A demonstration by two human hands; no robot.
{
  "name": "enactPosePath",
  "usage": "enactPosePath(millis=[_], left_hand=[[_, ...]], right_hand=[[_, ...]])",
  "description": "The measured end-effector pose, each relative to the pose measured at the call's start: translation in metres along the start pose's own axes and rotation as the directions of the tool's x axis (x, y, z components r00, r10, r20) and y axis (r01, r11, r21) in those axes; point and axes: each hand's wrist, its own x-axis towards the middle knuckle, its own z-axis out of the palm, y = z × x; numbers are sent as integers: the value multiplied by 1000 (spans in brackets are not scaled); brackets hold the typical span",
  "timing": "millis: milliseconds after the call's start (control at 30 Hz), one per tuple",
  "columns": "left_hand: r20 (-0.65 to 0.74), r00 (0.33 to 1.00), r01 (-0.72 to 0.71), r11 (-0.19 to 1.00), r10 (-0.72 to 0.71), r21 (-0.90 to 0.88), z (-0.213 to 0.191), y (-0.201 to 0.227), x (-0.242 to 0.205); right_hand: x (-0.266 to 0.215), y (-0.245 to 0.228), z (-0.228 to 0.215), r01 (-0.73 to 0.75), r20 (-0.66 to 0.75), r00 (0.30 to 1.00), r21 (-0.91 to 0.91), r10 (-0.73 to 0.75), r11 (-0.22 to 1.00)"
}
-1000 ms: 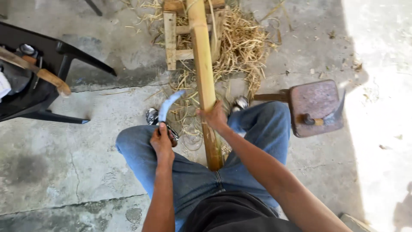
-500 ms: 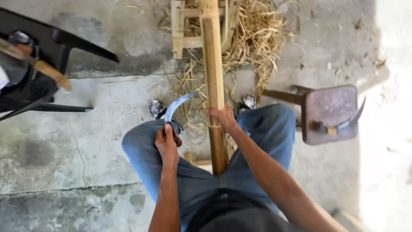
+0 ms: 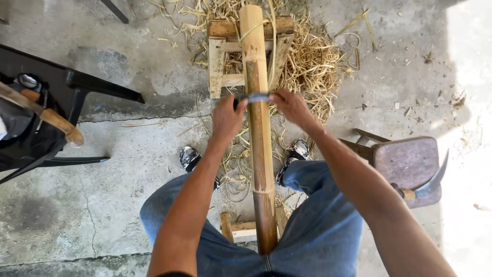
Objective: The recorder uses a curved sickle blade to shave and smooth the outer surface of a bamboo pole held in a wooden jig.
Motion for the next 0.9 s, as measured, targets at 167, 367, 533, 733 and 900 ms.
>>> enactPosePath(millis=[167,367,533,733,900], left_hand=[[-136,980,-130,983,147,130,10,-7,148],[-337,857,-263,892,391,368,22,-12,209],[-320,901,-193,931,294,310,16,-3,181],[-63,998,14,959,4,282,9,11,111],[-152,979,-109,978,136,176,-2,21,38]], right_hand=[[143,34,-24,269,-271,907,-213,-321,939],[190,28,-29,191,-410,892,-40,-191,981],[166,20,-24,230,-426,877,-33,-222,973],[103,16,-4,167,-366,918,1,-155,986],[49,35,20,151,-293,940,-99,-174,984]])
